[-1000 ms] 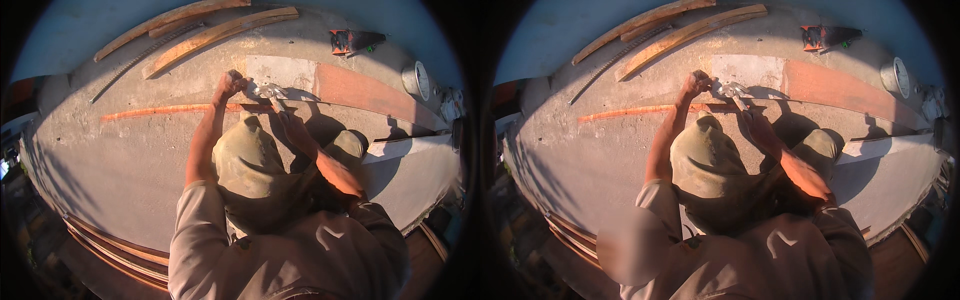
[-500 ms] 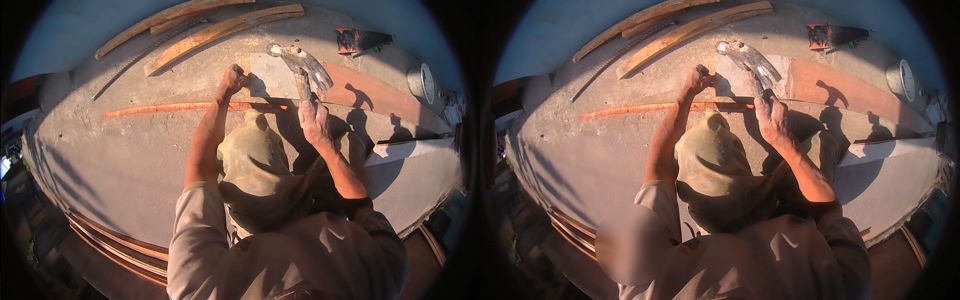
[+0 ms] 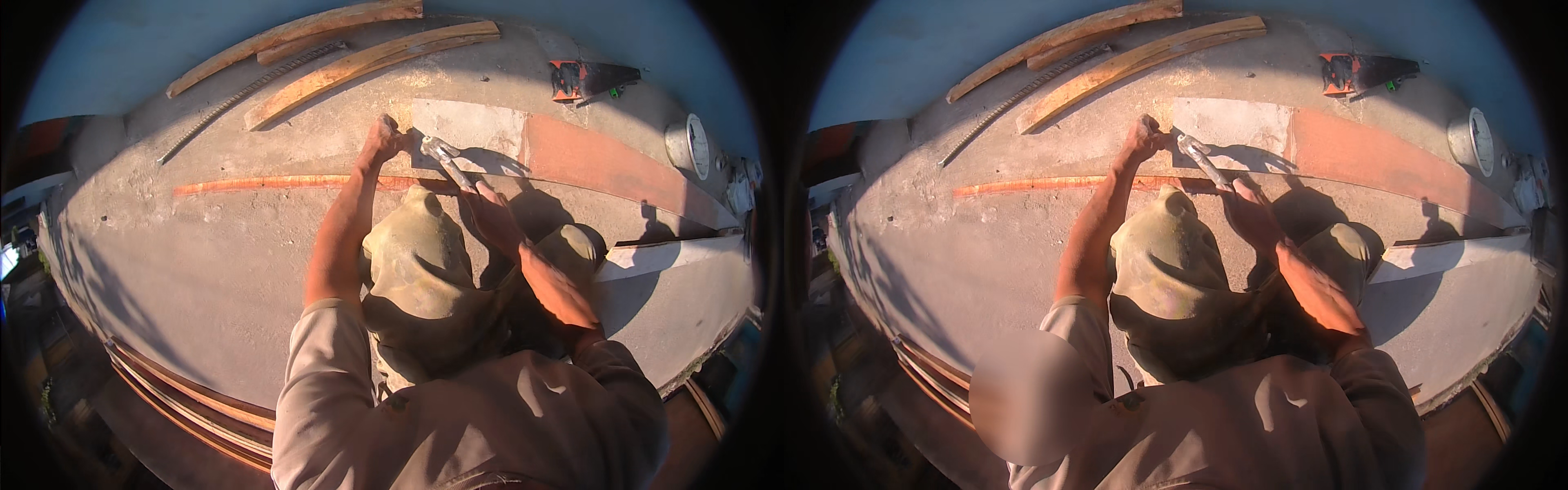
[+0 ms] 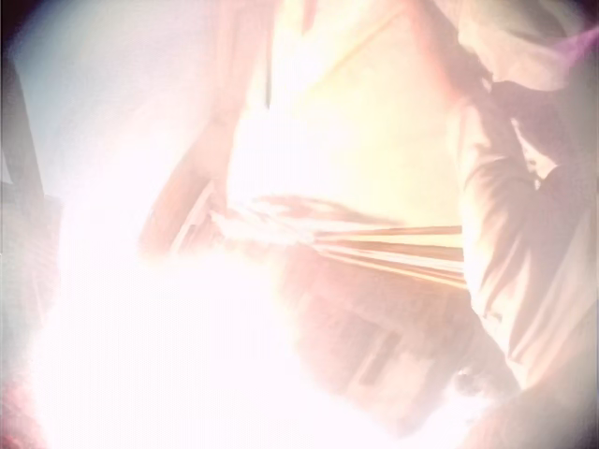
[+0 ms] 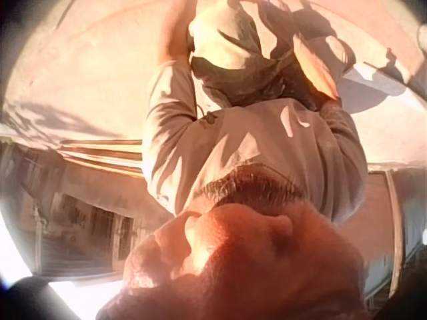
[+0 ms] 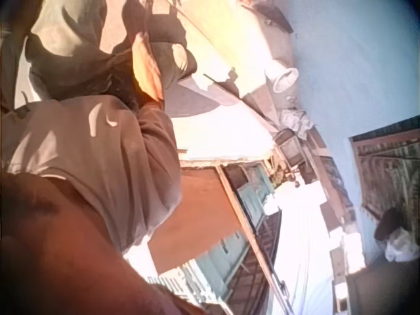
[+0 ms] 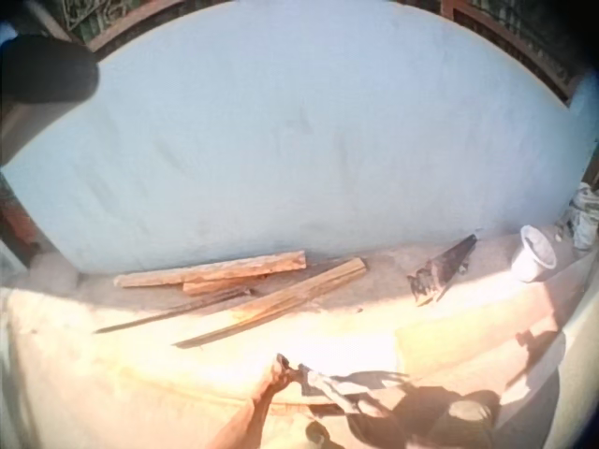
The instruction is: The person kneels on a concrete floor and assembles a wooden frame using planks, a hammer, and a hand saw. They measure and cut wood pieces, then nail them together to form a rectangular structure.
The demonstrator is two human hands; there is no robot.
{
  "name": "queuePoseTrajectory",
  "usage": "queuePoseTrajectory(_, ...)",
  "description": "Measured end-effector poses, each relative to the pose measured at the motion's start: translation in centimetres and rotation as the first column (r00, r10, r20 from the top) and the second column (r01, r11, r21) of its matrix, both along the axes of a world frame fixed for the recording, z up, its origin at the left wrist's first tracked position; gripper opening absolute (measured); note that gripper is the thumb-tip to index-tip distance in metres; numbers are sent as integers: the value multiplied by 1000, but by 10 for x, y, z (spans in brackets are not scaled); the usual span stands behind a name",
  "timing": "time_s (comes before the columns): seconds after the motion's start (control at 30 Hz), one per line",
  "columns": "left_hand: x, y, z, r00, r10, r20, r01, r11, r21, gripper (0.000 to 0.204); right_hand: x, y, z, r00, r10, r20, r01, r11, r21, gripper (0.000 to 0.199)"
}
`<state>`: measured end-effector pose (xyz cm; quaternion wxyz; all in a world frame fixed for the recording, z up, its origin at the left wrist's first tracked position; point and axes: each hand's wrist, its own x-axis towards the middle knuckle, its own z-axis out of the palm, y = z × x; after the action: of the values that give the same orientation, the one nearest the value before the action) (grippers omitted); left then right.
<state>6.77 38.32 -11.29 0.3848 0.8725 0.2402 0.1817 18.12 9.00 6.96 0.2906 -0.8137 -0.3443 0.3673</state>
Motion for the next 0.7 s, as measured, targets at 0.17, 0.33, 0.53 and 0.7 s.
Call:
queuePoseTrajectory(0.17,31,-35,48,961,129,-247,-208,922,-326,47,7,-28,-53,955,235,181,-253,964,81,26)
queuePoseTrajectory(0.33,-62,-14,-42,988,121,-93,-116,991,62,61,22,-54,13,986,105,-126,-78,977,200,31)
queuePoseTrajectory(0.53,-105,-87,108,736,-52,-675,284,929,239,41,72,-234,5,502,-667,-551,688,694,-212,49)
queuePoseTrajectory(0.7,-94,-60,78,688,24,-725,342,871,352,19,84,-272,37,242,-821,-516,894,395,-210,48)
